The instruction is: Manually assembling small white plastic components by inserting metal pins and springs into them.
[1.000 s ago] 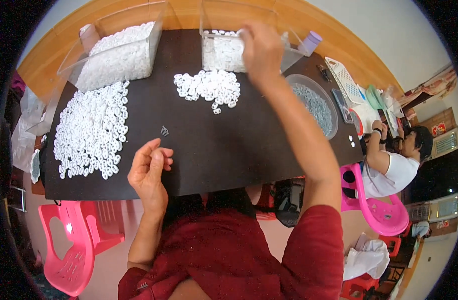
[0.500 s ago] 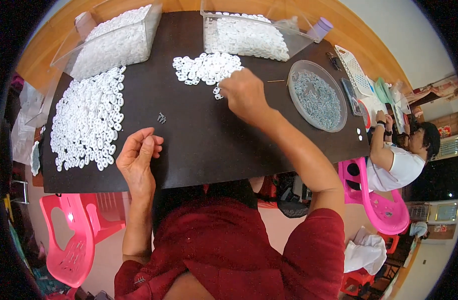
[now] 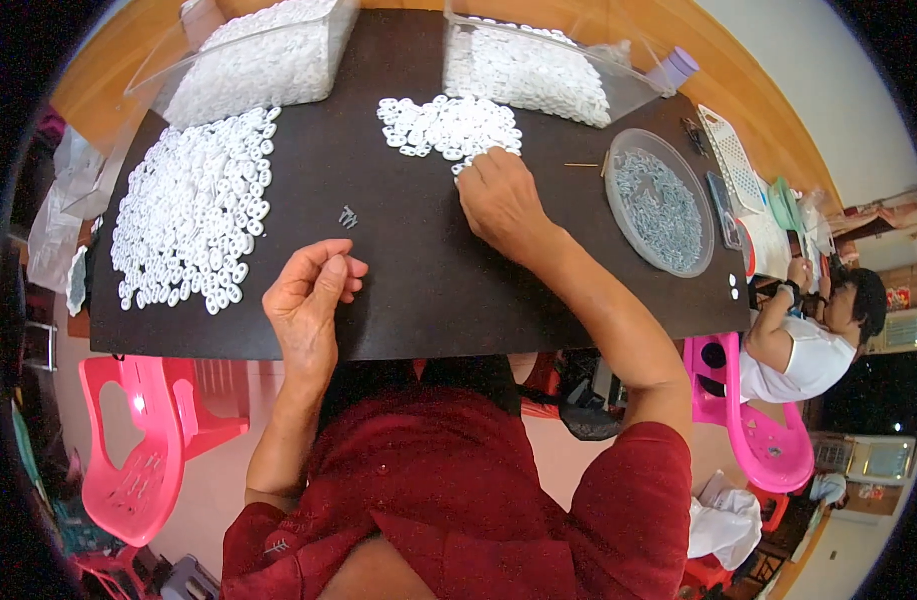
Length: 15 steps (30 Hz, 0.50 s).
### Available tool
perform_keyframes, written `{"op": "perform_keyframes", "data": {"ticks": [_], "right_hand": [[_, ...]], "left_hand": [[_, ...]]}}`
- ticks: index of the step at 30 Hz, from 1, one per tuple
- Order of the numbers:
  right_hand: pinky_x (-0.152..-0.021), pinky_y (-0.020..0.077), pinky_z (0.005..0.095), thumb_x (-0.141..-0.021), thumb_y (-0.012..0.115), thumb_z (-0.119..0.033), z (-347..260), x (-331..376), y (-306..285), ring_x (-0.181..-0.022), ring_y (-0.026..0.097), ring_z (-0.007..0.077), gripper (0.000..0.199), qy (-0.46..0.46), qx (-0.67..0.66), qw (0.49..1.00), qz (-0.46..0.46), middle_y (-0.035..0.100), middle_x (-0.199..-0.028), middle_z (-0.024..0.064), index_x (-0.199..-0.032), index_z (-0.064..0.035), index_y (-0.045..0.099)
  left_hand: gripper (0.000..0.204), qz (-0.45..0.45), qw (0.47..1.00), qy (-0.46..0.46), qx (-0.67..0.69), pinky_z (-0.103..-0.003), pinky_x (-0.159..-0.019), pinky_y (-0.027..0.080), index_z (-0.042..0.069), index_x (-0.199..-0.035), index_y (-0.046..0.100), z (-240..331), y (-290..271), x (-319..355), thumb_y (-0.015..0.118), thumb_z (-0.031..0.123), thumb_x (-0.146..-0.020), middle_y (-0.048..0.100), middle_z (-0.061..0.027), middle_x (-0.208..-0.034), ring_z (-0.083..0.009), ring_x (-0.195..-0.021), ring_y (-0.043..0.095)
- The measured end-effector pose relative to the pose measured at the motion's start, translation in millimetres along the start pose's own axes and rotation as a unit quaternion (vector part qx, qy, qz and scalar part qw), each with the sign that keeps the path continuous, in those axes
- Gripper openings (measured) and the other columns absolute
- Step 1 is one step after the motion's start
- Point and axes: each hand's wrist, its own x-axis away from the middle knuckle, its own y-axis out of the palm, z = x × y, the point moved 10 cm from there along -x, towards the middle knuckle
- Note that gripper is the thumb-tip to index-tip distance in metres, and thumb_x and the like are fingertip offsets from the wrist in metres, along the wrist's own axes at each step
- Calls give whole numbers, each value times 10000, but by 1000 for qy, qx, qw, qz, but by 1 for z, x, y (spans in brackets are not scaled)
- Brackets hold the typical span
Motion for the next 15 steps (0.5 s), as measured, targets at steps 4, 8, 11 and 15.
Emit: {"op": "perform_keyframes", "data": {"ticks": [4, 8, 11, 15], "right_hand": [[-530, 413, 304, -763, 595, -7, -27, -1, -25, -587, 519, 214, 60, 105, -216, 969, 58, 510, -644, 71, -735, -51, 565], [-524, 399, 237, -795, 600, -12, -52, 0, -2, -554, 494, 134, 43, 314, -483, 816, -42, 525, -642, 37, -781, -53, 599], [-518, 395, 229, -786, 614, 1, -67, -15, -13, -557, 485, 124, 52, 224, -470, 854, -7, 553, -665, 39, -793, -50, 605], [-553, 411, 262, -756, 635, 22, -90, -31, -37, -618, 505, 146, 89, 44, -396, 916, 50, 564, -733, 55, -825, -29, 611]], "left_hand": [[160, -7, 1000, -10, 27, -180, -628, 430, -25, -1027, 601, -5, 6, 7, 550, 56, -899, 622, -32, -816, -53, -701, 519], [199, 0, 999, -37, 23, -201, -593, 445, -36, -1031, 600, -7, 7, 8, 549, 111, -907, 634, -67, -819, -79, -664, 546], [218, -35, 980, -114, 161, -238, -539, 441, -44, -953, 601, -19, 11, 6, 536, 161, -917, 618, -81, -788, -121, -601, 542], [170, -29, 971, -118, 205, -211, -518, 430, -40, -917, 616, -17, -1, 5, 568, 122, -897, 623, -78, -725, -99, -585, 542]]}}
